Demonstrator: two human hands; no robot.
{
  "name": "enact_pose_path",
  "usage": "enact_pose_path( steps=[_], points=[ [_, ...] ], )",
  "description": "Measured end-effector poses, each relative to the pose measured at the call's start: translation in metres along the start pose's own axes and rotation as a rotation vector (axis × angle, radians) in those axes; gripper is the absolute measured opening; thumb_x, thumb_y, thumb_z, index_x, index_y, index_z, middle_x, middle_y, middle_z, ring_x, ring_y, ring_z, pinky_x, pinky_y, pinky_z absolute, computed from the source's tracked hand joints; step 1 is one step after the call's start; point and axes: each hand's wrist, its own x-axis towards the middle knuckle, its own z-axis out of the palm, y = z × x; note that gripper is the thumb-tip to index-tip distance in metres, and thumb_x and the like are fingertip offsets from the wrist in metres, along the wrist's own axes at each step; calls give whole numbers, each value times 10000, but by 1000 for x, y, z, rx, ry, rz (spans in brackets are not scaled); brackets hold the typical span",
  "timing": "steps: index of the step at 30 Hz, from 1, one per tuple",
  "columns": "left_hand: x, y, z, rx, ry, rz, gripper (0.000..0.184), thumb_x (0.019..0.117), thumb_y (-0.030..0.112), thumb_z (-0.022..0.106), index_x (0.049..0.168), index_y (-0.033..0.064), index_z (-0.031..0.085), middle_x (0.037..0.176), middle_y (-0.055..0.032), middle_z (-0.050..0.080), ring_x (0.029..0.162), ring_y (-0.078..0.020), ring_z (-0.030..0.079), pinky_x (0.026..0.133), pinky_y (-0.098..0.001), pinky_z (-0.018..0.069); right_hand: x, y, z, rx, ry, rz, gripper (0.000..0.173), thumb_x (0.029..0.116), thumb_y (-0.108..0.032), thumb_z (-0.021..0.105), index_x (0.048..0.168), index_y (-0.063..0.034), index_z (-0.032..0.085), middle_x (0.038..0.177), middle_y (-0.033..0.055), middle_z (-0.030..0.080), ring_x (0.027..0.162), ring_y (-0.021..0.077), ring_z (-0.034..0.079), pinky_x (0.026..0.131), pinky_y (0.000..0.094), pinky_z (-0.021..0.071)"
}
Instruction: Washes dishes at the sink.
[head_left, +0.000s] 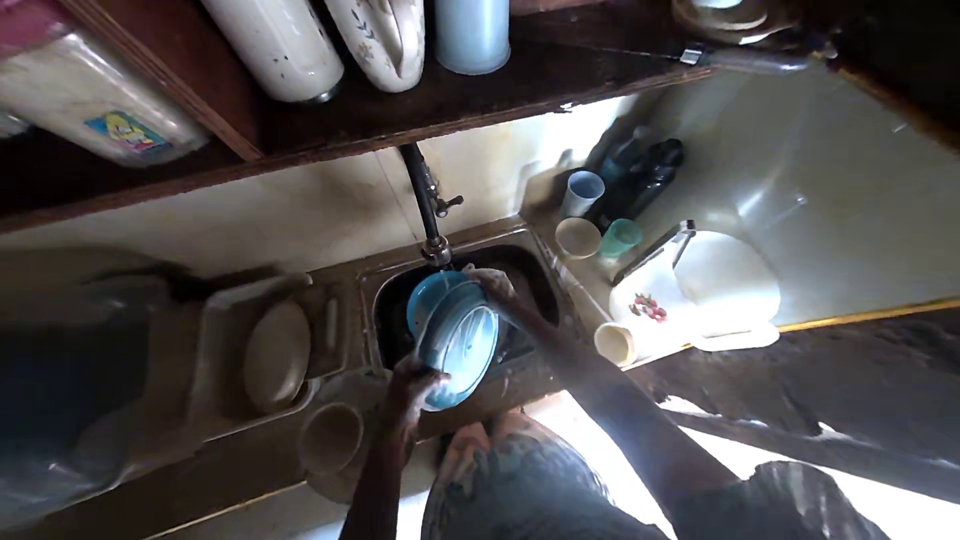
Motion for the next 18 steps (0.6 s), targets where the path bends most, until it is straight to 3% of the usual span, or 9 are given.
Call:
enact_pose_path(
  steps=[2, 4, 8, 10, 11, 15, 17, 18],
  points=[
    [16, 13, -12, 222, -99, -72, 460, 795, -17, 721, 1233, -73, 595, 1061, -106, 668, 955, -97, 635, 866, -275, 539, -4, -38, 0, -266, -183, -2, 258, 1022, -97, 588, 1222, 32, 688, 1168, 265, 699, 1128, 426, 665, 1009, 582, 503],
    [38, 21, -5, 414, -159, -112, 386, 853, 48, 763, 1206, -43, 636, 1088, -142, 676, 989, -164, 641, 906, -355, 536, -3, -70, 14, -334, -364, -31, 231, 1013, -121, 611, 1177, 11, 706, 1128, 236, 711, 1106, 404, 670, 992, 591, 498],
    [57, 13, 1, 510, -44, -71, 322, 912, 212, 760, 1137, -9, 698, 1046, -148, 708, 980, -212, 666, 922, -444, 521, 35, -32, 31, -12, -185, 107, 288, 1043, -122, 562, 1223, 63, 689, 1223, 249, 695, 1177, 368, 652, 1070, 540, 467],
    [53, 6, -8, 449, 43, -23, 303, 895, 206, 763, 1101, -8, 705, 1002, -116, 712, 940, -166, 664, 895, -398, 532, 60, -3, 31, 73, -137, 123, 274, 1046, -155, 562, 1171, 53, 688, 1129, 197, 707, 1027, 282, 680, 951, 462, 533],
    [50, 1, -14, 397, 75, -25, 279, 885, 188, 768, 1081, -2, 707, 979, -93, 713, 920, -135, 665, 875, -362, 545, 66, 2, 27, 85, -142, 113, 281, 1052, -150, 553, 1180, 65, 682, 1149, 212, 705, 1035, 297, 682, 953, 475, 532],
    [44, -12, -31, 304, 201, -129, 279, 915, 153, 737, 1129, -20, 687, 1044, -131, 695, 969, -175, 641, 892, -387, 522, 51, 1, 17, 384, -102, 212, 292, 1046, -199, 551, 1147, 31, 700, 1037, 142, 706, 865, 178, 633, 804, 378, 530],
    [46, -20, -31, 271, 219, -59, 353, 948, 123, 676, 1265, -19, 615, 1177, -156, 661, 1062, -190, 630, 934, -377, 520, 48, -4, 17, 508, -134, 351, 287, 1047, -264, 562, 1102, -15, 693, 863, 37, 632, 674, 80, 541, 624, 262, 479],
    [48, -22, -30, 242, 186, -12, 459, 957, 94, 634, 1392, -14, 537, 1345, -182, 601, 1209, -221, 590, 1021, -389, 493, 48, -6, 19, 566, -145, 400, 251, 1047, -260, 563, 1095, -42, 677, 826, -2, 606, 629, 43, 519, 570, 214, 459]
  ],
)
